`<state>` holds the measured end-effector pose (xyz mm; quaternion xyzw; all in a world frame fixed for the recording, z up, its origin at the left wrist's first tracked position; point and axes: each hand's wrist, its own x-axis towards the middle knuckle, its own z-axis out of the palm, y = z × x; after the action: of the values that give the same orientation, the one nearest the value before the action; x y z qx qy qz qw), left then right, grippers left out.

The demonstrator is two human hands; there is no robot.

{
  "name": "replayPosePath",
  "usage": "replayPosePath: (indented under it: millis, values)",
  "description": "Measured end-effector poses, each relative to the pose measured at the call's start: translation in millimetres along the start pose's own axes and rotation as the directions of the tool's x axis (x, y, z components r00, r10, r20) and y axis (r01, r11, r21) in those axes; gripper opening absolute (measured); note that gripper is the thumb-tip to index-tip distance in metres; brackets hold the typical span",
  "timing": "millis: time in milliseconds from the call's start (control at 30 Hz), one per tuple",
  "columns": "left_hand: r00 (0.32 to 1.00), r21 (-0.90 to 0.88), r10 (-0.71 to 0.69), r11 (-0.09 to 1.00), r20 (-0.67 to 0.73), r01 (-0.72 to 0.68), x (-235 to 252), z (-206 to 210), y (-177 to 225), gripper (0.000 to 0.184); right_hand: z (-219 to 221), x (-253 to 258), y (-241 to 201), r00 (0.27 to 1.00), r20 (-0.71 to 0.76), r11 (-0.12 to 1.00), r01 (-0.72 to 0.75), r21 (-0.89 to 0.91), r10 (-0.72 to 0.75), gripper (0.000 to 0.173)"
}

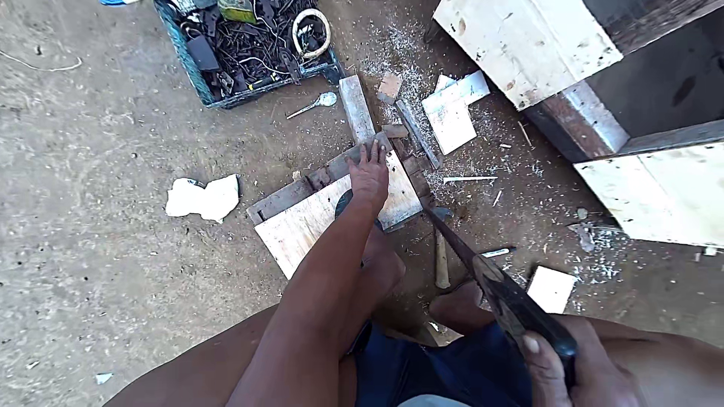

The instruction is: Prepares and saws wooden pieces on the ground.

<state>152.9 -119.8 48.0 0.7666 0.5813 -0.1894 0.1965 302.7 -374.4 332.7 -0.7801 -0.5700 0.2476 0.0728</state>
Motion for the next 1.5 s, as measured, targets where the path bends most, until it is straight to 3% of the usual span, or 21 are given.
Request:
replayPosePath:
  millis: [100,167,267,433,600,733,800,900,967,1067,1233,1300,1400,1500]
  values:
    - [1.000,0.014,0.005,1.000,0.013,-0.005,-3.5,2.4,2.5,0.112,44.0,31.0,12.2,0.981,-0.191,0.996,0.027,-0.083,-0.042,0.052]
    - [1.000,0.006,0.002,1.000,0.008,-0.002,0.7,-2.9,-1.8,0.123,26.2,25.3,1.3,0.991,-0.125,0.996,0.026,-0.087,-0.037,0.052]
    - [1.000,-0.003,0.001,1.000,0.029,-0.001,-0.3,1.2,-1.8,0.118,-18.8,0.1,-18.6,0.998,0.055,0.999,-0.013,-0.042,0.016,0.049]
    - [1.000,-0.004,0.017,1.000,0.016,-0.017,-4.3,5.5,-1.0,0.115,39.5,35.7,3.9,0.983,-0.184,0.992,0.007,-0.125,-0.030,0.051]
    - [1.000,-0.049,0.027,0.998,-0.003,-0.027,-1.7,2.5,-6.6,0.111,-27.0,10.6,-30.6,0.997,0.071,0.997,-0.025,-0.071,0.030,0.048]
    - [0.999,-0.075,0.038,0.996,-0.015,-0.039,-3.3,4.6,-7.4,0.110,31.5,45.3,-11.4,0.989,-0.143,0.987,-0.005,-0.163,-0.019,0.052]
    - [0.999,-0.086,0.031,0.996,-0.036,-0.034,2.0,-0.2,-9.3,0.111,23.2,47.5,-15.6,0.992,-0.122,0.986,0.004,-0.164,-0.025,0.052]
    - [0.999,-0.090,0.024,0.996,-0.023,-0.026,3.3,1.7,-10.2,0.105,-23.3,22.6,-38.1,0.998,0.066,0.995,-0.019,-0.103,0.025,0.048]
    - [0.999,-0.083,0.031,0.996,-0.013,-0.032,1.6,4.4,-6.5,0.098,-14.6,27.0,-33.2,1.000,0.021,0.993,-0.013,-0.120,0.015,0.048]
    - [0.999,-0.056,0.036,0.998,-0.016,-0.036,0.4,4.4,-7.5,0.106,29.1,58.2,-17.7,0.991,-0.132,0.983,0.002,-0.183,-0.027,0.050]
    - [0.999,-0.068,0.031,0.997,-0.021,-0.032,6.2,0.4,-10.3,0.100,-22.0,46.0,-46.4,0.999,0.038,0.984,0.006,-0.177,0.001,0.053]
    - [1.000,-0.042,0.030,0.999,-0.009,-0.031,3.8,2.7,-7.5,0.096,-11.8,58.0,-44.1,1.000,-0.017,0.978,0.008,-0.209,-0.011,0.051]
    - [0.999,-0.021,0.046,0.999,-0.013,-0.046,3.0,0.6,-7.4,0.119,4.4,84.0,-36.5,0.999,-0.027,0.973,-0.030,-0.229,0.024,0.050]
    - [0.999,-0.027,0.051,0.998,-0.008,-0.051,1.5,0.4,-9.2,0.124,-16.5,71.0,-48.5,0.999,0.011,0.971,0.044,-0.236,-0.042,0.050]
